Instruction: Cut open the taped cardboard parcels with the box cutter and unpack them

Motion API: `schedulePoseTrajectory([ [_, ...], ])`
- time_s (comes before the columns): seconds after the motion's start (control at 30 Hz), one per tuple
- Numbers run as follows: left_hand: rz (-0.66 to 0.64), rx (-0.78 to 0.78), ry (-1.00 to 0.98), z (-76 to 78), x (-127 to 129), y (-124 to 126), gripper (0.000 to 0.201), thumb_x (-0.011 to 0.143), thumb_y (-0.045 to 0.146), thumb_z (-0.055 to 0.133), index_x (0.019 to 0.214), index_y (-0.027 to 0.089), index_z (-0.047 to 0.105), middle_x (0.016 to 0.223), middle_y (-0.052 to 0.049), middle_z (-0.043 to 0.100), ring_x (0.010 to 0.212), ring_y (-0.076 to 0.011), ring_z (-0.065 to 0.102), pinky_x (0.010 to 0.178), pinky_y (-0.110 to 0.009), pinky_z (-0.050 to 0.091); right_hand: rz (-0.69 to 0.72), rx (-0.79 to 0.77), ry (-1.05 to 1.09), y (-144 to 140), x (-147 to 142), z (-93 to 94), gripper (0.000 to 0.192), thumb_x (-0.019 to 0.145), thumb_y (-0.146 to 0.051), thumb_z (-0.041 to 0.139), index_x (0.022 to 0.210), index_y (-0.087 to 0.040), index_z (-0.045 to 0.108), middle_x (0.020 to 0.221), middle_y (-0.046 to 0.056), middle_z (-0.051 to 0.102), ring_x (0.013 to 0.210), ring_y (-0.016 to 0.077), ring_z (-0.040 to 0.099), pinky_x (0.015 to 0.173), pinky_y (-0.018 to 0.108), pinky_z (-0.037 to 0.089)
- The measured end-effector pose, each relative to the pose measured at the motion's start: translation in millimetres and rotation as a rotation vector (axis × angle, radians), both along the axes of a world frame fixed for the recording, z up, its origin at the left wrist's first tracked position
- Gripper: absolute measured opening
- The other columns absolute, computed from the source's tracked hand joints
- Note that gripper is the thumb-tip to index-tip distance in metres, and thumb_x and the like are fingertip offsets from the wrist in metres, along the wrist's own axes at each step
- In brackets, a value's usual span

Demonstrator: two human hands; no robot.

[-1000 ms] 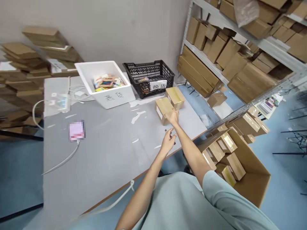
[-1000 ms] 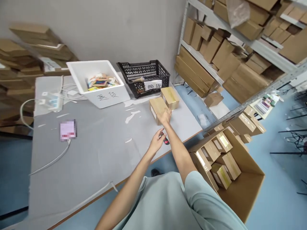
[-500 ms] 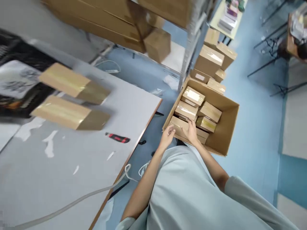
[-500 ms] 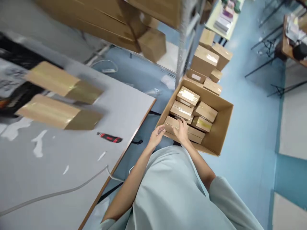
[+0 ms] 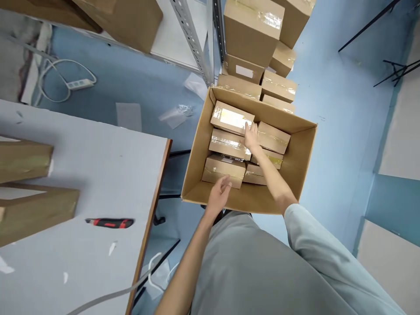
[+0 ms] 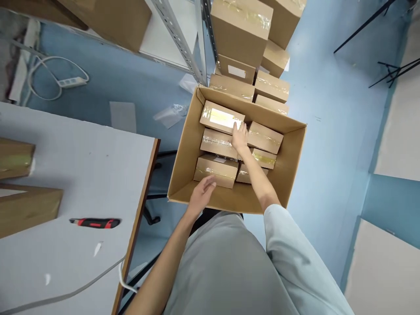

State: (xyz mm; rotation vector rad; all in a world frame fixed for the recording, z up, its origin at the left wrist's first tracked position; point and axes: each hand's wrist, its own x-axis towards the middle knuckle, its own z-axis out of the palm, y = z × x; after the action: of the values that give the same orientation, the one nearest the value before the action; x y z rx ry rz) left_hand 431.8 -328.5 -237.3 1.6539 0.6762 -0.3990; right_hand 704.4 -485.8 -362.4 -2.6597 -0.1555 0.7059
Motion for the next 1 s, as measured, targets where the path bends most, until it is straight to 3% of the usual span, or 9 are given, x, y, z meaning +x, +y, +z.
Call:
schedulePoseTrajectory([
  [0.1, 0.048, 0.024, -0.009, 7.8, 13, 12, 0.047, 0.101, 0.044, 0.068, 0.141, 0.020, 0.073, 0.158, -0.018, 0.075, 0.150, -0.0339, 0.071, 0.134, -0.055, 0.052, 0.119, -0.134, 0.058, 12, 52, -23.8, 0.135, 0.087, -0.030, 0.098, 0.189, -0.011, 0.012, 0.195, 0.033, -0.002, 0.184, 0.0454, -0.003, 0.146, 0.066, 0.005],
  [0.2, 0.081, 0.055, -0.022, 12.0, 15, 21, 0.045, 0.103, 0.044, 0.068, 0.141, 0.021, 0.073, 0.157, -0.017, 0.075, 0.149, -0.0333, 0.071, 0.134, -0.055, 0.052, 0.144, -0.196, 0.098, 18, 76, -41.6, 0.147, 0.079, -0.033, 0.104, 0.189, -0.008, 0.010, 0.194, 0.036, -0.006, 0.182, 0.0513, -0.004, 0.145, 0.068, 0.006],
  [0.33, 0.097, 0.045, 0.003, 10.6, 1, 22, 0.042, 0.105, 0.045, 0.068, 0.141, 0.023, 0.073, 0.155, -0.016, 0.076, 0.150, -0.0328, 0.071, 0.133, -0.054, 0.053, 0.071, -0.044, 0.022, 20, 78, -48.4, 0.139, 0.078, -0.042, 0.103, 0.181, 0.008, 0.024, 0.187, 0.047, 0.009, 0.180, 0.0549, 0.006, 0.142, 0.073, 0.008],
  [0.43, 0.091, 0.011, 0.037, 8.9, -12, 19, 0.041, 0.106, 0.046, 0.069, 0.140, 0.024, 0.073, 0.155, -0.016, 0.076, 0.149, -0.0335, 0.071, 0.133, -0.055, 0.053, 0.052, 0.028, -0.073, 20, 58, -31.7, 0.122, 0.082, -0.040, 0.096, 0.175, 0.009, 0.035, 0.184, 0.048, 0.018, 0.178, 0.0524, 0.015, 0.140, 0.076, 0.008],
  [0.57, 0.121, -0.023, 0.026, 13.5, -20, 20, 0.042, 0.106, 0.045, 0.070, 0.143, 0.024, 0.074, 0.155, -0.016, 0.076, 0.149, -0.0333, 0.071, 0.132, -0.054, 0.054, -0.069, 0.025, -0.237, 8, -12, 26.5, 0.103, 0.085, -0.038, 0.086, 0.172, -0.004, 0.043, 0.184, 0.042, 0.022, 0.175, 0.0545, 0.020, 0.136, 0.084, 0.016],
  [0.7, 0.143, -0.058, -0.034, 19.4, -20, 27, 0.042, 0.107, 0.042, 0.068, 0.143, 0.022, 0.073, 0.154, -0.016, 0.077, 0.148, -0.0327, 0.072, 0.132, -0.053, 0.054, -0.296, 0.002, -0.367, -20, -116, 110.2, 0.102, 0.076, -0.047, 0.090, 0.163, -0.011, 0.052, 0.174, 0.038, 0.035, 0.164, 0.0599, 0.034, 0.128, 0.086, 0.033],
  [0.77, 0.133, -0.085, -0.046, 21.8, -22, 28, 0.042, 0.106, 0.040, 0.069, 0.143, 0.021, 0.072, 0.154, -0.018, 0.076, 0.148, -0.0332, 0.072, 0.132, -0.054, 0.054, -0.336, 0.067, -0.386, -28, -165, 152.3, 0.107, 0.072, -0.053, 0.092, 0.163, -0.014, 0.051, 0.168, 0.035, 0.039, 0.159, 0.0583, 0.041, 0.126, 0.081, 0.042],
  [0.87, 0.154, -0.091, -0.089, 30.2, -33, 22, 0.054, 0.105, 0.042, 0.072, 0.153, 0.020, 0.064, 0.162, -0.022, 0.067, 0.150, -0.0360, 0.069, 0.129, -0.058, 0.055, -0.269, 0.191, -0.394, -18, -222, 205.2, 0.108, 0.075, -0.058, 0.093, 0.166, -0.022, 0.047, 0.166, 0.029, 0.043, 0.158, 0.0537, 0.045, 0.127, 0.075, 0.047],
  [1.0, 0.262, 0.039, -0.310, 53.5, -68, 25, 0.077, 0.107, 0.051, 0.072, 0.173, 0.023, 0.046, 0.177, -0.023, 0.049, 0.167, -0.0374, 0.051, 0.141, -0.060, 0.039, -0.090, 0.307, -0.458, 27, -263, 249.8, 0.109, 0.077, -0.063, 0.094, 0.168, -0.030, 0.045, 0.171, 0.026, 0.039, 0.162, 0.0515, 0.045, 0.129, 0.075, 0.047],
])
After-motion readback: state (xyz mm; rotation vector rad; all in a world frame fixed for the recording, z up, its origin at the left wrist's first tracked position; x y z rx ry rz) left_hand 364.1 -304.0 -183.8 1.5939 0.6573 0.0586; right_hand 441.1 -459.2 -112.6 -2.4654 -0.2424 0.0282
